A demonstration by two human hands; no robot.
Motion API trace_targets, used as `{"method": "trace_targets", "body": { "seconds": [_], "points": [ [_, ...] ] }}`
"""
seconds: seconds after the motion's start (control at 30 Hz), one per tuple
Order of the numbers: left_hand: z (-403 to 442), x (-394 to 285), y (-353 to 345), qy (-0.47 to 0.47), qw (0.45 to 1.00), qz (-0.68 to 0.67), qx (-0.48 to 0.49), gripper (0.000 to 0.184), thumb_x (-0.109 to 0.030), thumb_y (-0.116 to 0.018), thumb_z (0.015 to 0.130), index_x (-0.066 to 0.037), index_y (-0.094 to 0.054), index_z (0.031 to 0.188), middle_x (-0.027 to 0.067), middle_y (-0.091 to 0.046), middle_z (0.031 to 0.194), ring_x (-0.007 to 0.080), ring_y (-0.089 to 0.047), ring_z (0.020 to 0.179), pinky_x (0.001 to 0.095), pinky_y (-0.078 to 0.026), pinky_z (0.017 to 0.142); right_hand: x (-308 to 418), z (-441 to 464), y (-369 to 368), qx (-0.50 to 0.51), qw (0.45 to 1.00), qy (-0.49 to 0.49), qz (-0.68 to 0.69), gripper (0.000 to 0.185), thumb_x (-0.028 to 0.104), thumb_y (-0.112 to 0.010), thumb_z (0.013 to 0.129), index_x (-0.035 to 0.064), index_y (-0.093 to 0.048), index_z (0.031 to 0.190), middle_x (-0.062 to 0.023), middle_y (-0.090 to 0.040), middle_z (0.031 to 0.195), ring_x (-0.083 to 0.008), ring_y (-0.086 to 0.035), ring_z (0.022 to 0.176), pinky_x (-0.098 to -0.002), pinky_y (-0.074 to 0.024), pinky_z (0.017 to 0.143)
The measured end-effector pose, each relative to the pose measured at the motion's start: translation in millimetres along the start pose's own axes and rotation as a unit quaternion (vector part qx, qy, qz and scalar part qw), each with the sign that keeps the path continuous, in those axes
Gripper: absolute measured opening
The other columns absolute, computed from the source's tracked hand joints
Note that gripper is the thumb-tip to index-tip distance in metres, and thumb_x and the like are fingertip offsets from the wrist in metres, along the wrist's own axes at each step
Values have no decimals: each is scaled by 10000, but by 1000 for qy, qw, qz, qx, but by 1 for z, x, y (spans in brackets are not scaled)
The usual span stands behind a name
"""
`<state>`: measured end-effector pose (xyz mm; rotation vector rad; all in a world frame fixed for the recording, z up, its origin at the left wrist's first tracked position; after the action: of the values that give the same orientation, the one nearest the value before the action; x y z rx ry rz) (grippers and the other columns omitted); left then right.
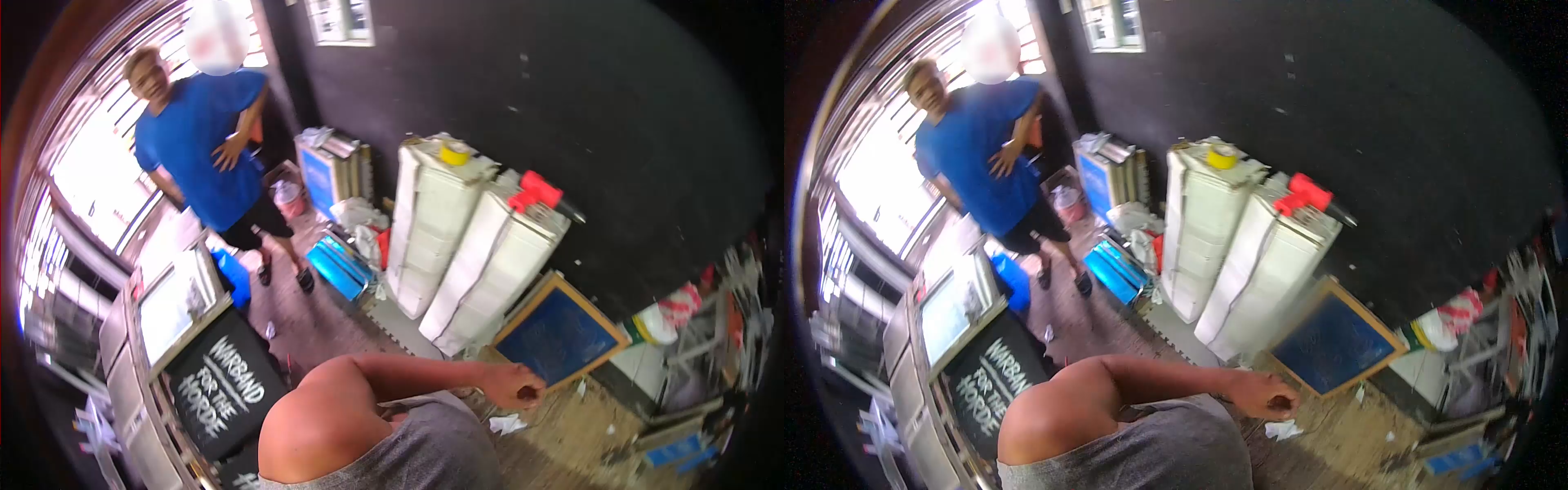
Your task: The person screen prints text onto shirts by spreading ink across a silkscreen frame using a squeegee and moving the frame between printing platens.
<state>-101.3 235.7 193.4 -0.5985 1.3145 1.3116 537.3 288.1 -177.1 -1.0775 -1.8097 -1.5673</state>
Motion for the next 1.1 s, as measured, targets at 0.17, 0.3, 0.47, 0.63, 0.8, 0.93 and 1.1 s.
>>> {"method": "trace_targets", "body": {
  "seconds": [0.17,0.3,0.47,0.63,0.8,0.93,1.1],
  "points": [
    [-16,-68,91,-61,989,-23,-132,160,-175,-630,984,-28,-600,929,54,-620,750,150,-579,683,341,-452,622,193,68,-181,187,982,30,-13,260,285,-580,884,90,-751,903,-101,-734,917,-264,-695,856,-431,-540,730],
    [-28,-55,126,-48,987,-46,-145,213,-207,-679,979,-25,-575,1015,62,-635,937,165,-620,794,326,-483,653,290,59,-280,314,947,65,-30,249,280,-584,884,85,-739,888,-98,-721,888,-254,-683,826,-425,-533,710],
    [-33,-59,161,-129,902,-332,-243,454,-302,-754,929,-56,-475,1188,120,-552,1213,199,-641,898,310,-532,699,331,51,-328,384,919,67,-57,237,272,-588,885,79,-723,868,-94,-706,851,-242,-667,788,-418,-523,686],
    [-28,-89,199,-117,896,-378,-200,463,-295,-787,902,-38,-493,1151,131,-582,1171,174,-649,887,276,-531,671,318,80,-317,384,919,36,-83,228,265,-592,885,72,-708,849,-91,-691,814,-229,-652,751,-411,-514,661],
    [28,-156,156,-250,943,-196,-99,417,-371,-815,847,-46,-554,848,28,-593,789,144,-602,712,281,-452,597,271,134,-267,370,924,21,-92,223,258,-596,885,65,-693,830,-87,-675,778,-216,-636,713,-403,-504,636],
    [125,-214,66,-392,911,-125,-13,354,-300,-788,785,-97,-505,721,3,-520,685,189,-533,569,321,-390,538,197,183,-173,322,944,12,-66,221,253,-600,886,60,-681,815,-84,-663,748,-206,-623,683,-398,-497,616],
    [262,-246,-94,-365,885,-263,122,421,-313,-814,751,-18,-516,713,69,-492,650,279,-558,611,388,-498,632,71,202,-13,193,979,-53,-33,221,246,-604,886,53,-666,796,-81,-648,712,-194,-608,645,-391,-487,591]
  ]
}}
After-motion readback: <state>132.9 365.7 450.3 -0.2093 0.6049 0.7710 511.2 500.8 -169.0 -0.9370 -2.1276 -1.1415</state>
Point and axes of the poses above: each hand's wrist, its own z-axis towards the middle knuckle, its own y-axis out of the back of the hand, x = y × z, the point moved 2 cm from there along z, towards the middle knuckle
